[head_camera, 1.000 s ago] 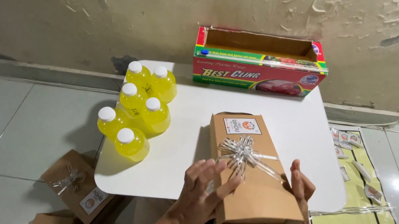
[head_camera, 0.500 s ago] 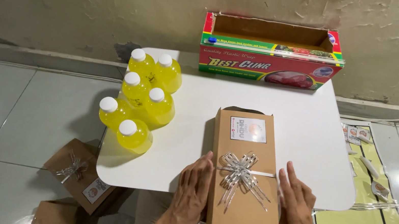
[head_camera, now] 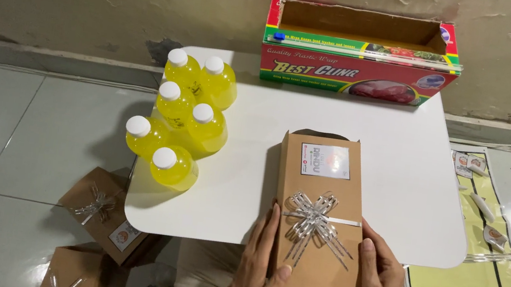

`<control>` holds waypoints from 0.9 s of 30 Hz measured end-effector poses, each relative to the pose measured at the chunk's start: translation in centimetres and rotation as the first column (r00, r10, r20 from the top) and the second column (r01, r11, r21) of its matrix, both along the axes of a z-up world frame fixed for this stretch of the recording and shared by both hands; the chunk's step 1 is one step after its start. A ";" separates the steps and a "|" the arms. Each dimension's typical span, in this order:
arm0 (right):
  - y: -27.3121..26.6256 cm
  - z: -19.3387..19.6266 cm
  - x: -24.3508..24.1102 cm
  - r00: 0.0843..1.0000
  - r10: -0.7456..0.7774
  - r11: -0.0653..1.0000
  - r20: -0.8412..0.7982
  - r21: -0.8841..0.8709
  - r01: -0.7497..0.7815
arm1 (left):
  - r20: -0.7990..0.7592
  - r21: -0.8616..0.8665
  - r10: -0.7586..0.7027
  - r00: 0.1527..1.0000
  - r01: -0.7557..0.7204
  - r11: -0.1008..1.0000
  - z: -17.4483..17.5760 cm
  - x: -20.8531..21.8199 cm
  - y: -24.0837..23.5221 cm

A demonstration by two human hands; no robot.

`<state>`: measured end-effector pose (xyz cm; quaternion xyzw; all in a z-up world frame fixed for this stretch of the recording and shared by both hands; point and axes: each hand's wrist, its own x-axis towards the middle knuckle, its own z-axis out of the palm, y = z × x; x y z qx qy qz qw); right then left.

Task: The person ties a decorative ribbon bow around a kraft paper gift box, then places the finished wrapped box on the floor with other completed boxes. They then fold and assemble a flat kraft paper box into an open container and begin handling plastic wrap.

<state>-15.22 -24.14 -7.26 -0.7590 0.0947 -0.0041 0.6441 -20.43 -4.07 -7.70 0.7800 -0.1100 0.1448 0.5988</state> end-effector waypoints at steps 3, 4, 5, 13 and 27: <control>0.9 1.0 -0.1 0.996 -0.070 0.993 -0.050 0.089 0.074 | 0.048 -0.084 0.031 0.998 -0.027 0.996 -0.4 0.1 -1.6; 1.2 1.3 -0.1 0.996 -0.073 0.993 -0.050 0.087 0.077 | 0.049 -0.086 0.027 0.998 -0.023 0.996 -0.4 0.1 -1.9; 1.4 1.7 -0.2 0.990 -0.082 0.987 -0.114 0.129 0.097 | 0.028 -0.072 0.059 0.998 -0.056 0.996 -0.3 0.1 -2.1; 0.2 1.3 1.4 0.986 0.121 0.992 -0.116 -0.011 -0.123 | 0.009 0.015 0.107 0.994 -0.107 0.994 -0.8 0.3 -1.6; 2.8 -2.8 23.5 0.733 0.677 0.709 0.067 0.204 -0.675 | 0.234 -0.249 0.033 0.972 0.027 0.968 -1.1 -0.4 -2.5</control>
